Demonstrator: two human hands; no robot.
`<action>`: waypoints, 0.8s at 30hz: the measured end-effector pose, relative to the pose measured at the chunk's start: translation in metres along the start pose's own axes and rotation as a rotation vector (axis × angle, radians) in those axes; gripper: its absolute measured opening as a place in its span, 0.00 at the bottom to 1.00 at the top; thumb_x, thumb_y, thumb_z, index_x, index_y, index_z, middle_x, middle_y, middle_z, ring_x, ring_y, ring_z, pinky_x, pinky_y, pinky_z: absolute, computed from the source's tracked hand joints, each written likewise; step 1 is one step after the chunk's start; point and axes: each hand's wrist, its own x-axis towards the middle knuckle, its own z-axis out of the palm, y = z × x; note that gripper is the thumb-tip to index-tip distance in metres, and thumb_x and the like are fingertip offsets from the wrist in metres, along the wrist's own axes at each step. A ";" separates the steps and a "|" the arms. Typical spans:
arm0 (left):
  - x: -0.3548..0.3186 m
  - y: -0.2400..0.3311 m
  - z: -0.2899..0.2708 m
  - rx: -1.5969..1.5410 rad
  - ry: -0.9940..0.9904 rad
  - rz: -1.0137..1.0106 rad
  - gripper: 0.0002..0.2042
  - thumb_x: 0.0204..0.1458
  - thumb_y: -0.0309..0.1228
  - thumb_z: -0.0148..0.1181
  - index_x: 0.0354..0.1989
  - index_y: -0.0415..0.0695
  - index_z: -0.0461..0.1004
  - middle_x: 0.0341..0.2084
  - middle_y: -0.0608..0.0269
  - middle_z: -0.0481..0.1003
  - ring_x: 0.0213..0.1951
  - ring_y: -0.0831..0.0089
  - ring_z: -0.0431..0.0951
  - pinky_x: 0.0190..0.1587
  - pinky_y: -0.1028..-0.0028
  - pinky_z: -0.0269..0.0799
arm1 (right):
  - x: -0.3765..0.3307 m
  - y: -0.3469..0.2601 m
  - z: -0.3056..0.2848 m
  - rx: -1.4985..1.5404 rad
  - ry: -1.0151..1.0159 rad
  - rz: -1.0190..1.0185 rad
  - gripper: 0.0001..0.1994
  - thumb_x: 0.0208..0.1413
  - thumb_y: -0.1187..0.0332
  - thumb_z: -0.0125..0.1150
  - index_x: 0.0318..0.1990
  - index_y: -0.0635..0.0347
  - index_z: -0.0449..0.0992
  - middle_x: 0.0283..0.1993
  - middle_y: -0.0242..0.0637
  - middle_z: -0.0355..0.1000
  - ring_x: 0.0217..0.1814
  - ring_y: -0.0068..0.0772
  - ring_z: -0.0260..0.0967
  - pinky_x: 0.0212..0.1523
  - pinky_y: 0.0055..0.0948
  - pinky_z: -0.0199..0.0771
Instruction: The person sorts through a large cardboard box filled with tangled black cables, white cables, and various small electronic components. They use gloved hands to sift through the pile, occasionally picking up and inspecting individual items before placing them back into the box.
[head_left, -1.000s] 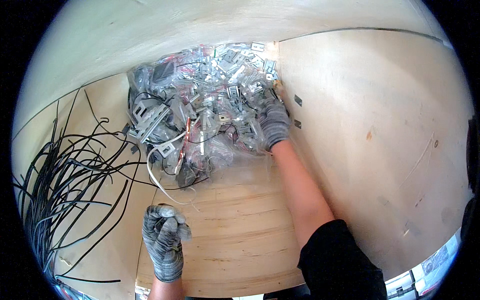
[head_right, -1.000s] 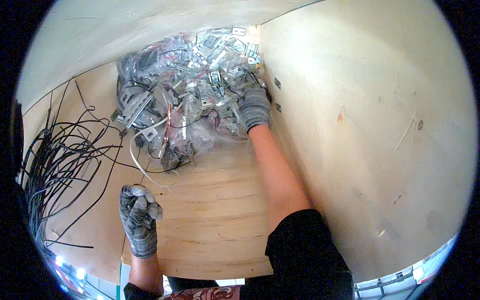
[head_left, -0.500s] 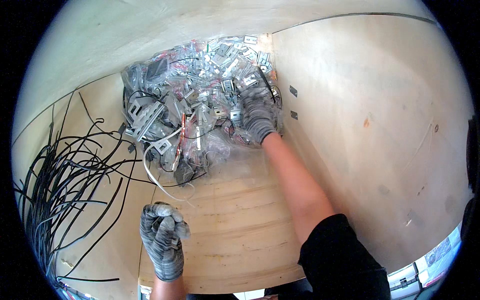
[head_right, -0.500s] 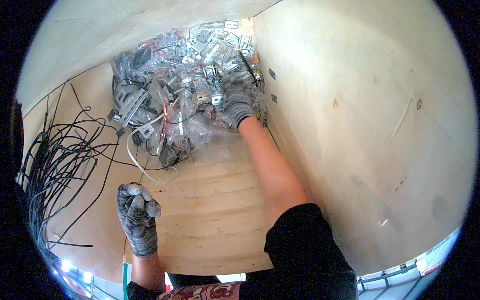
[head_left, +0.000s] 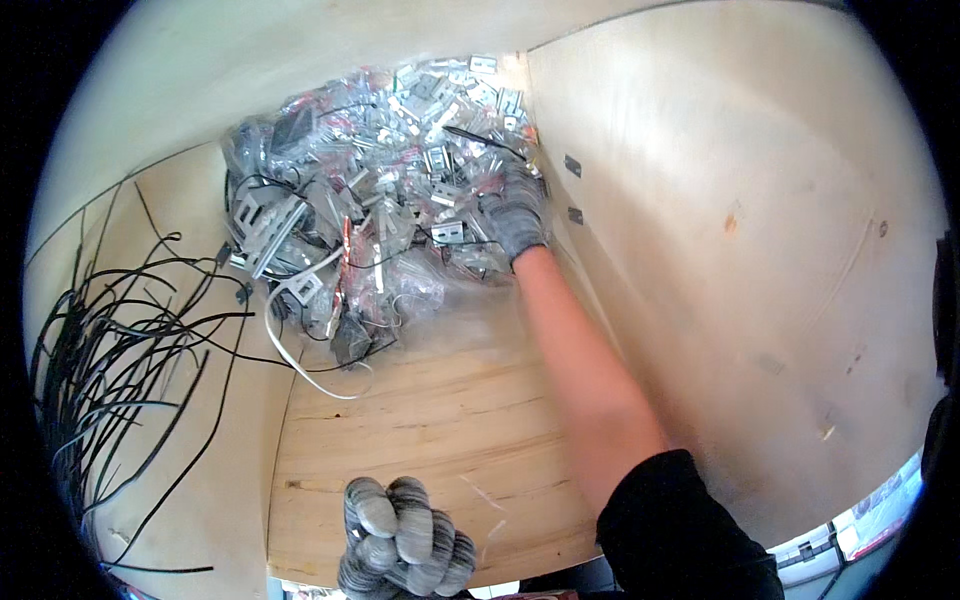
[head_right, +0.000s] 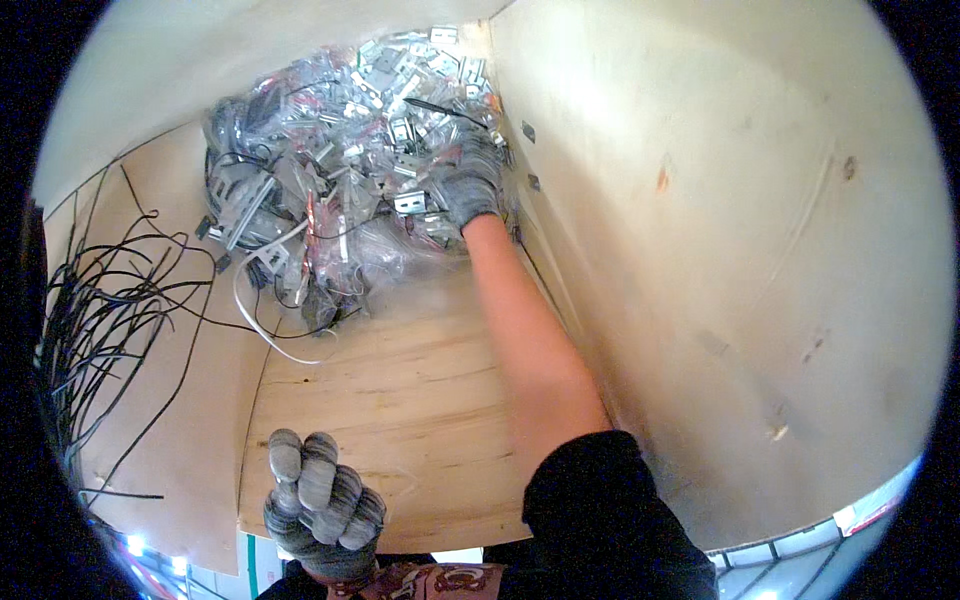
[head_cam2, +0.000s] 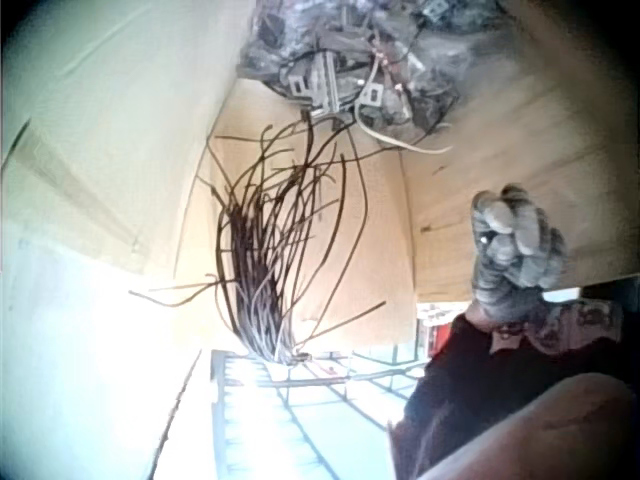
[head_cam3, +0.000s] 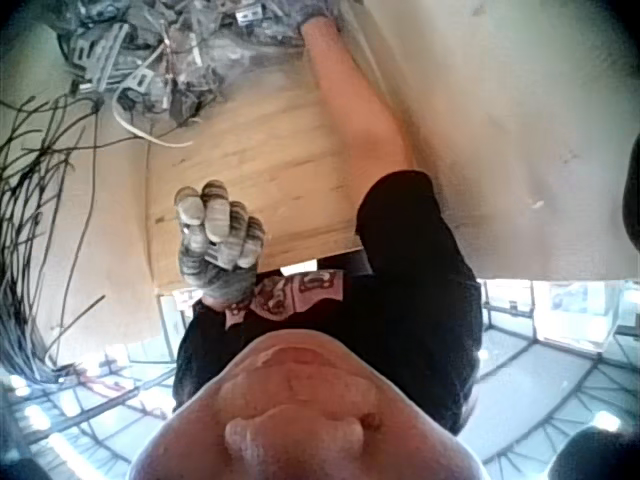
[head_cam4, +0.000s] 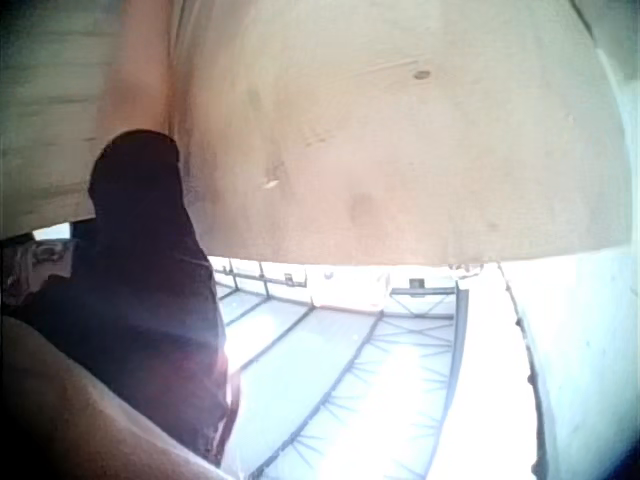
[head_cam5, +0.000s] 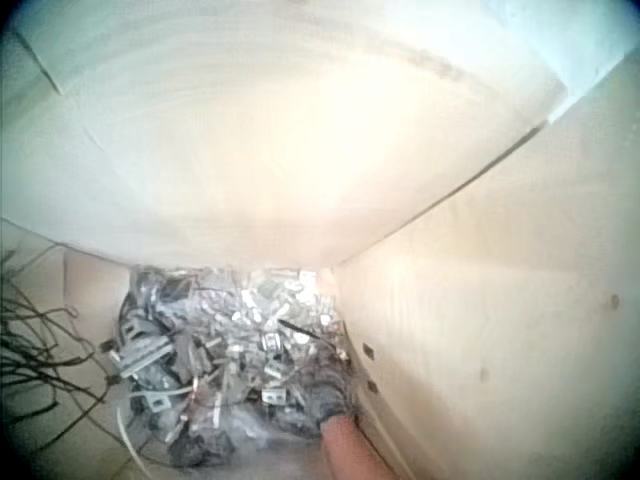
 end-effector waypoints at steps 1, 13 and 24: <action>0.002 -0.003 -0.001 -0.009 0.010 -0.023 0.08 0.56 0.30 0.55 0.41 0.45 0.65 0.32 0.59 0.69 0.21 0.74 0.70 0.23 0.73 0.70 | 0.009 0.001 0.015 -0.145 -0.236 0.107 0.14 0.49 0.71 0.53 0.45 0.62 0.70 0.44 0.43 0.71 0.46 0.40 0.68 0.48 0.38 0.68; 0.007 -0.005 0.007 -0.064 0.156 -0.077 0.09 0.55 0.26 0.57 0.42 0.46 0.66 0.30 0.60 0.70 0.22 0.73 0.69 0.24 0.73 0.68 | -0.024 -0.054 0.025 -0.439 -0.471 -0.209 0.22 0.42 0.59 0.63 0.43 0.65 0.72 0.39 0.45 0.73 0.40 0.42 0.72 0.46 0.39 0.71; 0.009 -0.004 0.001 -0.080 0.085 -0.125 0.08 0.55 0.27 0.57 0.41 0.46 0.66 0.30 0.59 0.70 0.22 0.73 0.69 0.24 0.73 0.67 | -0.045 -0.036 0.078 -0.181 0.015 -0.766 0.14 0.44 0.71 0.56 0.42 0.61 0.75 0.40 0.50 0.72 0.44 0.49 0.70 0.49 0.37 0.68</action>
